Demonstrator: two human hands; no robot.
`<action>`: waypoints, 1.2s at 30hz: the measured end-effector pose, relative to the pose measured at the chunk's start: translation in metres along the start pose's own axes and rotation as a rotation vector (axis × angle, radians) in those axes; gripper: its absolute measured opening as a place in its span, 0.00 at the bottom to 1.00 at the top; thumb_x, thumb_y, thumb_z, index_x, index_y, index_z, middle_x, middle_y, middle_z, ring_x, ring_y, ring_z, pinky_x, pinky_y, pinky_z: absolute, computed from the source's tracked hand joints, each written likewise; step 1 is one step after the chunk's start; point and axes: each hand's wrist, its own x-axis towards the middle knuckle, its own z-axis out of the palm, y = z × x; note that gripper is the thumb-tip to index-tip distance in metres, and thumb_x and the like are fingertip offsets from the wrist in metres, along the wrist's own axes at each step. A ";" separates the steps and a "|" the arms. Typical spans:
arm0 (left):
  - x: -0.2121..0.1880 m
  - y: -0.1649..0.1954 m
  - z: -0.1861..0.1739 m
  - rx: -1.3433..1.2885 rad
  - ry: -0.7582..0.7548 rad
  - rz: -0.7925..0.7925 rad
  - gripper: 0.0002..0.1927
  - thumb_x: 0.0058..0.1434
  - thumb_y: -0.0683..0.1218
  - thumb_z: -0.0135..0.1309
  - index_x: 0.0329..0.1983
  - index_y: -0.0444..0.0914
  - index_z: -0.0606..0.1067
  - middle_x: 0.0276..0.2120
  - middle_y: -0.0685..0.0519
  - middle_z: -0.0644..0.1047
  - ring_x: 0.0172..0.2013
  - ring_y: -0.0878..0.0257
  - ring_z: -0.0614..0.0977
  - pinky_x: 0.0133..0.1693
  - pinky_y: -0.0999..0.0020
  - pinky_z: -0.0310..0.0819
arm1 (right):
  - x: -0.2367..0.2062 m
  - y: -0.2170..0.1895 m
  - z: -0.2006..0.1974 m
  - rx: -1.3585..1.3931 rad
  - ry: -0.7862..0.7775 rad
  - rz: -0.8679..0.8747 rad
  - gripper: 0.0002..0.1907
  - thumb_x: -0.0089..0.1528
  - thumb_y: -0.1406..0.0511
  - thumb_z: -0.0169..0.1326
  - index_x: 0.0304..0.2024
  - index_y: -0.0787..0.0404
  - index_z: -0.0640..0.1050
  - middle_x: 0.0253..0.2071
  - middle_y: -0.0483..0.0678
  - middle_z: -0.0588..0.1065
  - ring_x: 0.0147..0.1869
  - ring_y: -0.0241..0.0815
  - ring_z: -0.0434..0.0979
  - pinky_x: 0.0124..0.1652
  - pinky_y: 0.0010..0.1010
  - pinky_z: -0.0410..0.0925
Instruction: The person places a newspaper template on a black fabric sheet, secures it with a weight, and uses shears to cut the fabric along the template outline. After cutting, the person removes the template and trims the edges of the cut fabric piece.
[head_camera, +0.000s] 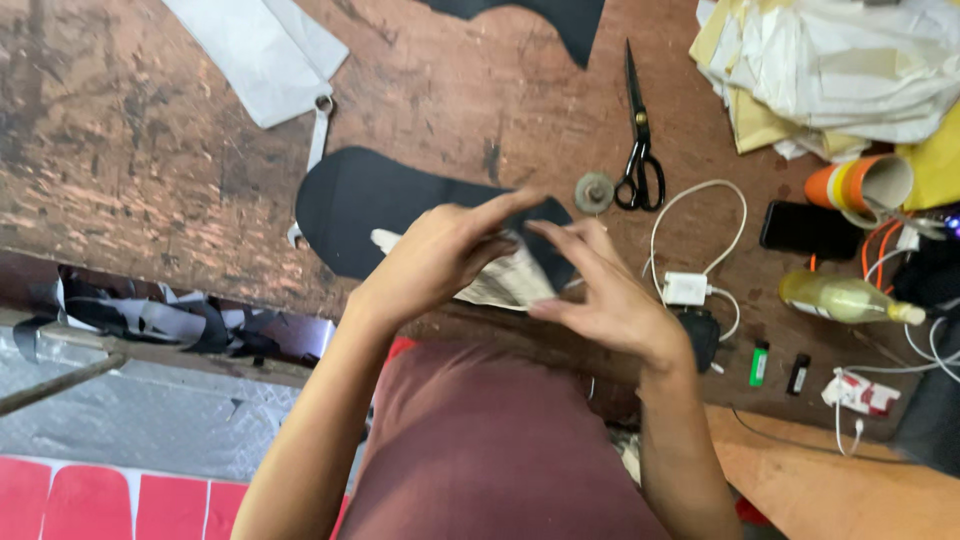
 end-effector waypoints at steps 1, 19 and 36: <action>0.002 0.003 0.001 -0.038 -0.019 -0.003 0.27 0.66 0.42 0.58 0.69 0.42 0.69 0.37 0.41 0.81 0.37 0.44 0.83 0.39 0.54 0.75 | 0.001 0.000 0.008 0.079 0.046 0.015 0.31 0.56 0.66 0.64 0.61 0.61 0.73 0.49 0.50 0.72 0.49 0.44 0.76 0.44 0.33 0.73; -0.048 -0.052 0.009 -0.468 0.168 -0.532 0.29 0.58 0.37 0.64 0.63 0.41 0.75 0.32 0.56 0.74 0.34 0.70 0.73 0.39 0.73 0.73 | -0.013 0.057 0.016 0.844 0.362 0.117 0.17 0.65 0.73 0.55 0.57 0.68 0.75 0.52 0.47 0.79 0.53 0.33 0.79 0.55 0.24 0.72; -0.050 -0.066 0.060 -0.585 0.460 -0.512 0.41 0.56 0.31 0.62 0.73 0.41 0.64 0.52 0.44 0.77 0.48 0.62 0.82 0.45 0.72 0.83 | -0.017 0.099 0.046 0.625 0.683 0.080 0.08 0.71 0.70 0.56 0.52 0.64 0.74 0.37 0.38 0.71 0.39 0.26 0.67 0.41 0.19 0.64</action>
